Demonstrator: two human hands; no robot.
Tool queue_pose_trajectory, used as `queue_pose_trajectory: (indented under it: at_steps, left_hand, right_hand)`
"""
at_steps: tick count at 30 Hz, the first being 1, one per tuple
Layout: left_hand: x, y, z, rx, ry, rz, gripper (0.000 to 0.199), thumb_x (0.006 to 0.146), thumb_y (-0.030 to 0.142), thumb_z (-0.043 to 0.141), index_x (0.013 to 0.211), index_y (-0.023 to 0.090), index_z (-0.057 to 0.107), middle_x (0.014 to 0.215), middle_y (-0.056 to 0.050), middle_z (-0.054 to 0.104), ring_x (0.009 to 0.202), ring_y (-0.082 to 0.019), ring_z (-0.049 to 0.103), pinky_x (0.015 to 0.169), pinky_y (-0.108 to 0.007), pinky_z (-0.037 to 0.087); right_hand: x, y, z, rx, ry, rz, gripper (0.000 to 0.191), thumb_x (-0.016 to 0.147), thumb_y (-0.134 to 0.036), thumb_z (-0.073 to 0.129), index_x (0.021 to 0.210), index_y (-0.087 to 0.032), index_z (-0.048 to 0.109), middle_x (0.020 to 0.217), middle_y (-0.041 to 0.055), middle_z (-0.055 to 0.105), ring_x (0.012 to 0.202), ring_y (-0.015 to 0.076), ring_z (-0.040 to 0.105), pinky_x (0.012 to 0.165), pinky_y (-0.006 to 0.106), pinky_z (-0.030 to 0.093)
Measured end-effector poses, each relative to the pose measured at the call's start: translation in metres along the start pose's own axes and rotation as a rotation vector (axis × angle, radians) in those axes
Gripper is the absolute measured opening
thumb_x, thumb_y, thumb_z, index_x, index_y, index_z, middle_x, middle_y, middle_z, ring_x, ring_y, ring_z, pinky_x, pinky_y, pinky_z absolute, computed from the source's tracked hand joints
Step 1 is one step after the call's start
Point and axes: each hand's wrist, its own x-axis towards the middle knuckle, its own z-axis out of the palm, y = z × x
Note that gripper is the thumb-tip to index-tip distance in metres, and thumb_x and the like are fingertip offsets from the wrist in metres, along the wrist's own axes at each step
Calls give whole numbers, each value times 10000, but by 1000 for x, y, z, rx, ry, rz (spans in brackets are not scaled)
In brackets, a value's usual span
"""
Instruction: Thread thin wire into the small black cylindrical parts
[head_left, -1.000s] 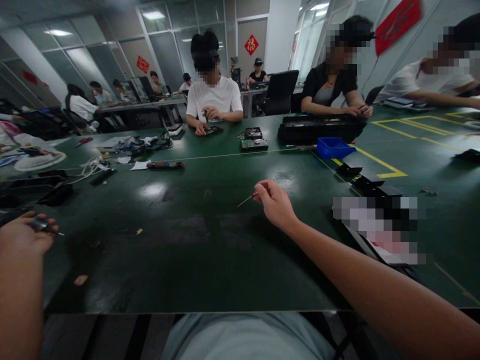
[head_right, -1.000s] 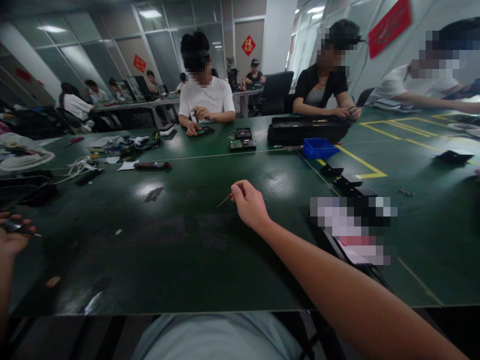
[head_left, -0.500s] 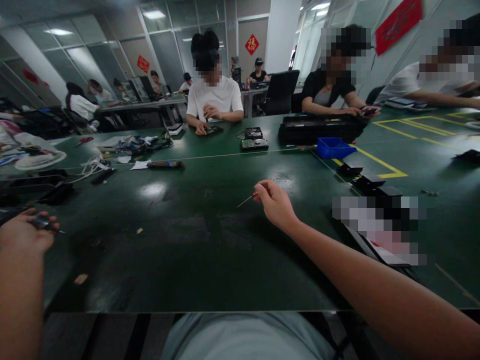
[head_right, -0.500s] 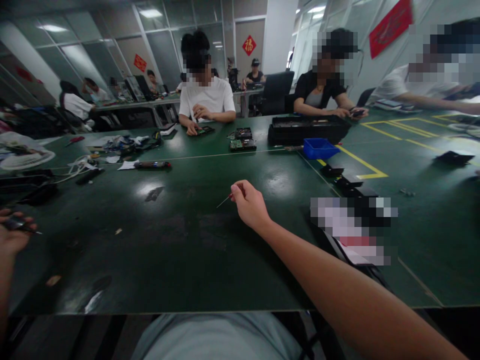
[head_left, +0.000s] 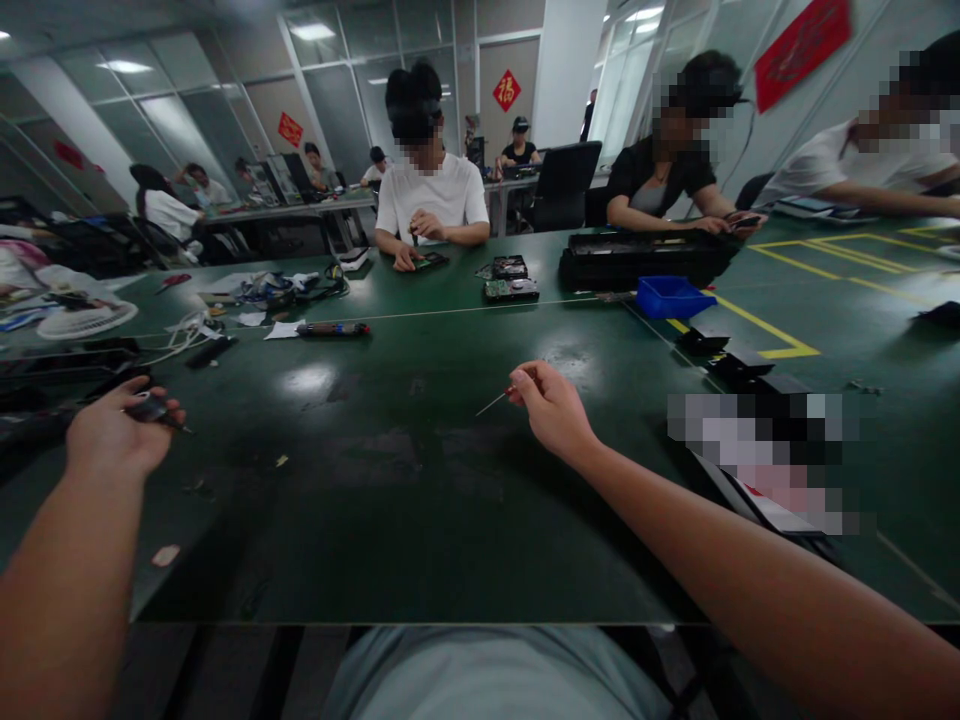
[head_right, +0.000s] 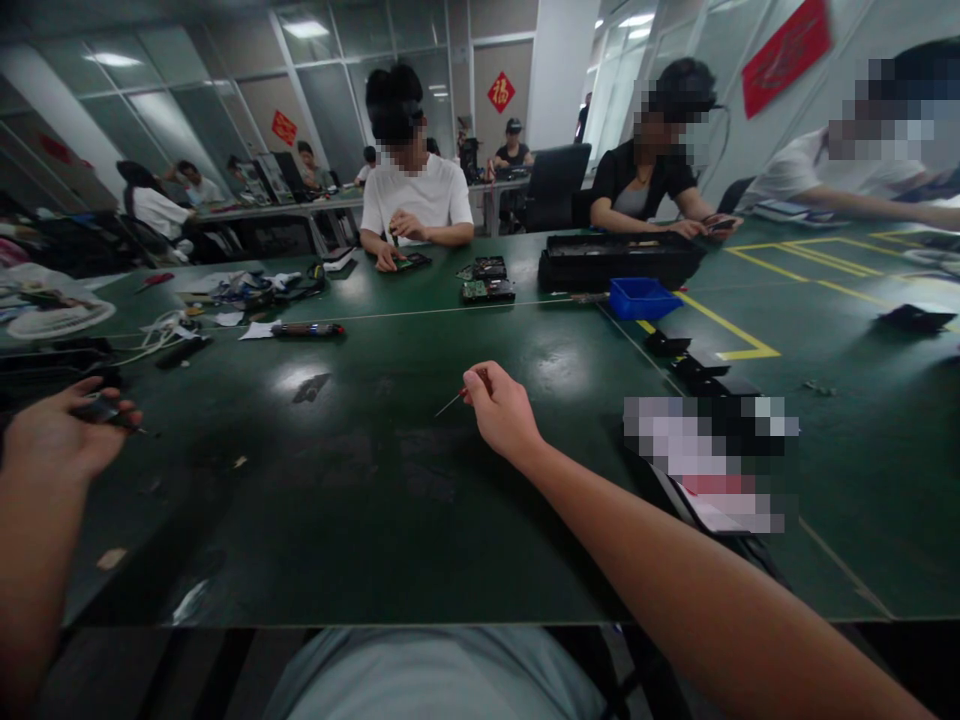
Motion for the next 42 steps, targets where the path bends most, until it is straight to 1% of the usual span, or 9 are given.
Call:
queue_pose_trajectory:
  at_steps: [3, 10, 15, 23, 26, 30, 33, 37, 42]
  left_hand:
    - [-17, 4, 23, -240, -130, -144, 217, 784, -14, 402, 857, 145, 532, 671, 9, 517, 604, -112, 500, 656, -262, 439]
    - [-86, 27, 93, -367, -540, -124, 354, 695, 8, 487, 1013, 136, 575, 731, -26, 546, 658, -146, 518, 640, -254, 440]
    - [-139, 37, 133, -371, -816, -153, 378, 722, 92, 501, 1092, 124, 566, 723, -39, 571, 634, -159, 528, 611, -257, 429]
    - [-220, 34, 158, -291, -1123, -74, 477, 701, 118, 516, 1175, 143, 560, 832, -30, 580, 738, -155, 538, 719, -284, 445]
    - [-240, 21, 163, -109, -1244, 102, 515, 727, 147, 539, 1241, 170, 529, 941, -50, 593, 870, -190, 565, 824, -334, 459]
    - [-249, -6, 173, 230, -1235, 474, 641, 714, 51, 551, 1329, 201, 454, 1124, -93, 597, 1022, -234, 580, 939, -399, 454]
    - [-243, -21, 180, 357, -1148, 629, 468, 810, 38, 506, 1255, 183, 521, 1152, -124, 609, 1092, -259, 576, 976, -437, 456]
    - [-228, -30, 187, 404, -1145, 758, 280, 858, 118, 621, 1129, 190, 635, 1139, -103, 653, 1117, -271, 581, 1002, -455, 456]
    - [-218, -36, 190, 329, -1080, 724, 399, 840, 124, 677, 1227, 211, 632, 1238, -77, 654, 1171, -246, 582, 1050, -432, 429]
  right_hand:
    - [0, 0, 0, 5, -2, -1, 214, 968, -399, 493, 916, -222, 601, 768, 18, 677, 746, 196, 659, 718, 353, 486]
    - [-1, -3, -2, 8, 1, 13, 221, 963, -408, 496, 903, -222, 599, 772, 25, 682, 748, 201, 660, 722, 358, 493]
    - [-1, -2, -2, 9, 4, 4, 230, 963, -419, 494, 908, -223, 600, 777, 28, 684, 749, 203, 662, 724, 361, 494]
    - [0, -1, -4, 0, 16, 10, 238, 966, -426, 491, 914, -223, 604, 793, 30, 691, 766, 203, 669, 727, 355, 491]
    - [1, 2, -3, 10, 26, 18, 252, 962, -449, 491, 925, -225, 599, 814, 30, 698, 780, 205, 674, 733, 356, 494]
    - [1, 1, -3, 13, 13, 17, 207, 952, -411, 502, 946, -228, 600, 849, 29, 700, 819, 203, 671, 764, 354, 494]
    - [-1, -6, -5, -66, -8, 28, 206, 941, -393, 512, 889, -225, 619, 776, 20, 687, 742, 194, 646, 711, 340, 473]
    - [-1, -13, -7, -107, -33, 42, 295, 908, -456, 558, 742, -218, 611, 630, -3, 601, 601, 168, 556, 606, 318, 419]
    - [0, -9, -4, 231, 23, 14, 209, 886, -405, 569, 841, -208, 619, 727, 14, 656, 684, 169, 605, 677, 325, 476]
